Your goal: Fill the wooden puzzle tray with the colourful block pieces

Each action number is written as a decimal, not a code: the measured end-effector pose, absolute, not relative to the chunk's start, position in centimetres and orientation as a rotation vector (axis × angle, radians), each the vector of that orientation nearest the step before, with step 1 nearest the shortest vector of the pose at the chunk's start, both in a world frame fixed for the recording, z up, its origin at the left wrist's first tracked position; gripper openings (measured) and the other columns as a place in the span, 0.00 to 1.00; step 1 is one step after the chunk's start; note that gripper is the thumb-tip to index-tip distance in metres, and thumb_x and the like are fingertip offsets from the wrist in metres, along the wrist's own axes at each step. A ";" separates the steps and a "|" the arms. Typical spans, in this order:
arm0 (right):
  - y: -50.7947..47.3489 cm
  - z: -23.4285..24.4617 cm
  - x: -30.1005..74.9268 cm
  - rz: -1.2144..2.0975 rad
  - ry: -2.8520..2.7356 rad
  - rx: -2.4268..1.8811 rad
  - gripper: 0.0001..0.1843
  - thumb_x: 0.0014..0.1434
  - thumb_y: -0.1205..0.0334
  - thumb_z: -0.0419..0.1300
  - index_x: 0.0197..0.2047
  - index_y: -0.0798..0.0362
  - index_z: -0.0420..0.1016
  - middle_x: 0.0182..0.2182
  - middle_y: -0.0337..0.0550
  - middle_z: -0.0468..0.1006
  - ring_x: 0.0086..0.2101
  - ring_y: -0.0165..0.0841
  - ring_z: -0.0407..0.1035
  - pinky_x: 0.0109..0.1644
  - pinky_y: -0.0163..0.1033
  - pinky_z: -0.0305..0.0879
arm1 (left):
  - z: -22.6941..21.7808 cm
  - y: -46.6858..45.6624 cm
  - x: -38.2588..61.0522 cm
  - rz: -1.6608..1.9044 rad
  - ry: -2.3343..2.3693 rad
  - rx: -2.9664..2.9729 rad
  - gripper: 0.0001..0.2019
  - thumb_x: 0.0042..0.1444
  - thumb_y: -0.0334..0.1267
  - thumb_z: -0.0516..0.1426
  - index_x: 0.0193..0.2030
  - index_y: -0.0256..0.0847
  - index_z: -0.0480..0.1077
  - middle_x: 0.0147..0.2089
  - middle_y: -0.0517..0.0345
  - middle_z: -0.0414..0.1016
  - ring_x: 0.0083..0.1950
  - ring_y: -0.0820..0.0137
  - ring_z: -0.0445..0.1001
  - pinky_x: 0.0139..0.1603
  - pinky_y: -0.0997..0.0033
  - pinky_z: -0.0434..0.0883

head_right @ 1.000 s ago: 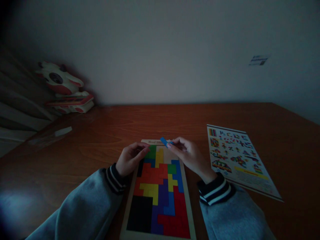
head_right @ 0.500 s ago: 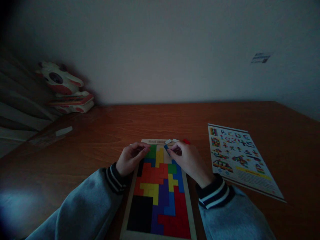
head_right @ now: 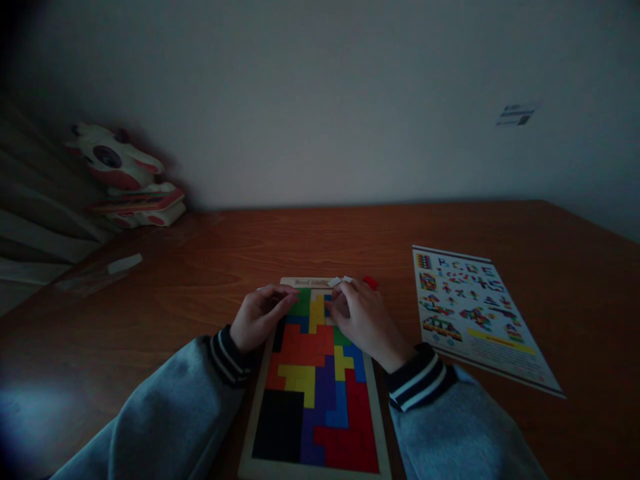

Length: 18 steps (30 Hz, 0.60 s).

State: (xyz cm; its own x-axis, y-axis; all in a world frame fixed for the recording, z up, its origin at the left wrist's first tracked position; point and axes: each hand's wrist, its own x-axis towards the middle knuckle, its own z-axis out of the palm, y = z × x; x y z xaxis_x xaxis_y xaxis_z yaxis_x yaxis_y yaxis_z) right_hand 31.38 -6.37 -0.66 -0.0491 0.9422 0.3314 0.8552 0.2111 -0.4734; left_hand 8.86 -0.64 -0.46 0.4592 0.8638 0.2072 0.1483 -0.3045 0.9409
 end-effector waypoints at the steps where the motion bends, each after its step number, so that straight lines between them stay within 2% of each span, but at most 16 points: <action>1: -6.5 -0.5 31.4 0.209 -1.927 -1.663 0.06 0.60 0.59 0.59 0.41 0.49 0.70 0.41 0.46 0.77 0.42 0.40 0.72 0.44 0.48 0.67 | -0.5 -0.6 8.8 0.934 0.867 1.753 0.14 0.60 0.46 0.59 0.43 0.37 0.75 0.37 0.53 0.78 0.34 0.72 0.74 0.35 0.73 0.72; 4: -6.9 -0.2 31.7 0.261 -1.962 -1.676 0.12 0.60 0.57 0.59 0.47 0.47 0.69 0.47 0.47 0.75 0.47 0.43 0.71 0.49 0.53 0.65 | -0.4 -0.6 8.8 0.938 0.861 1.762 0.14 0.60 0.46 0.59 0.43 0.37 0.75 0.36 0.53 0.77 0.33 0.72 0.74 0.34 0.74 0.72; 8: -7.3 0.1 31.9 0.309 -1.990 -1.692 0.16 0.59 0.53 0.61 0.49 0.47 0.68 0.50 0.48 0.74 0.50 0.44 0.70 0.50 0.55 0.64 | -0.1 -0.6 8.9 0.945 0.861 1.765 0.13 0.60 0.46 0.59 0.43 0.37 0.76 0.36 0.53 0.78 0.33 0.72 0.74 0.33 0.74 0.72; 11: -7.1 0.5 32.0 0.380 -1.950 -1.652 0.15 0.60 0.50 0.60 0.47 0.48 0.71 0.46 0.48 0.76 0.44 0.41 0.72 0.47 0.50 0.67 | 0.0 -0.8 9.1 0.952 0.861 1.768 0.13 0.60 0.45 0.59 0.42 0.36 0.76 0.35 0.53 0.78 0.33 0.72 0.74 0.33 0.74 0.72; 14: -6.5 0.8 32.8 0.405 -1.804 -1.646 0.12 0.65 0.51 0.53 0.43 0.49 0.72 0.37 0.46 0.78 0.36 0.36 0.74 0.40 0.44 0.69 | 0.0 -1.0 9.1 0.962 0.861 1.775 0.13 0.60 0.45 0.59 0.42 0.37 0.75 0.35 0.53 0.78 0.33 0.71 0.75 0.32 0.74 0.72; 16: -6.1 0.6 33.8 0.285 -1.702 -1.674 0.13 0.66 0.52 0.52 0.42 0.50 0.72 0.36 0.46 0.78 0.36 0.37 0.73 0.41 0.44 0.69 | 0.0 -0.9 8.9 0.987 0.868 1.811 0.13 0.62 0.45 0.58 0.43 0.37 0.75 0.36 0.53 0.78 0.32 0.71 0.75 0.32 0.74 0.72; 18: -5.7 0.1 35.1 0.108 -1.654 -1.708 0.13 0.65 0.53 0.52 0.44 0.52 0.72 0.39 0.49 0.77 0.39 0.40 0.73 0.46 0.48 0.69 | 0.0 -0.3 8.4 1.022 0.871 1.941 0.11 0.63 0.43 0.57 0.44 0.38 0.74 0.36 0.53 0.78 0.32 0.71 0.74 0.32 0.73 0.72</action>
State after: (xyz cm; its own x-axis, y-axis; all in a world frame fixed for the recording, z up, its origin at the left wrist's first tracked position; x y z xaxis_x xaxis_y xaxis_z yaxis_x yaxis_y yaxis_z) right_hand 35.14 -5.74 0.10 0.1641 0.8910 0.4233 0.8284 0.1085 -0.5495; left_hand 8.42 -0.31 0.04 0.4468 0.8239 0.3486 0.2137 -0.4767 0.8527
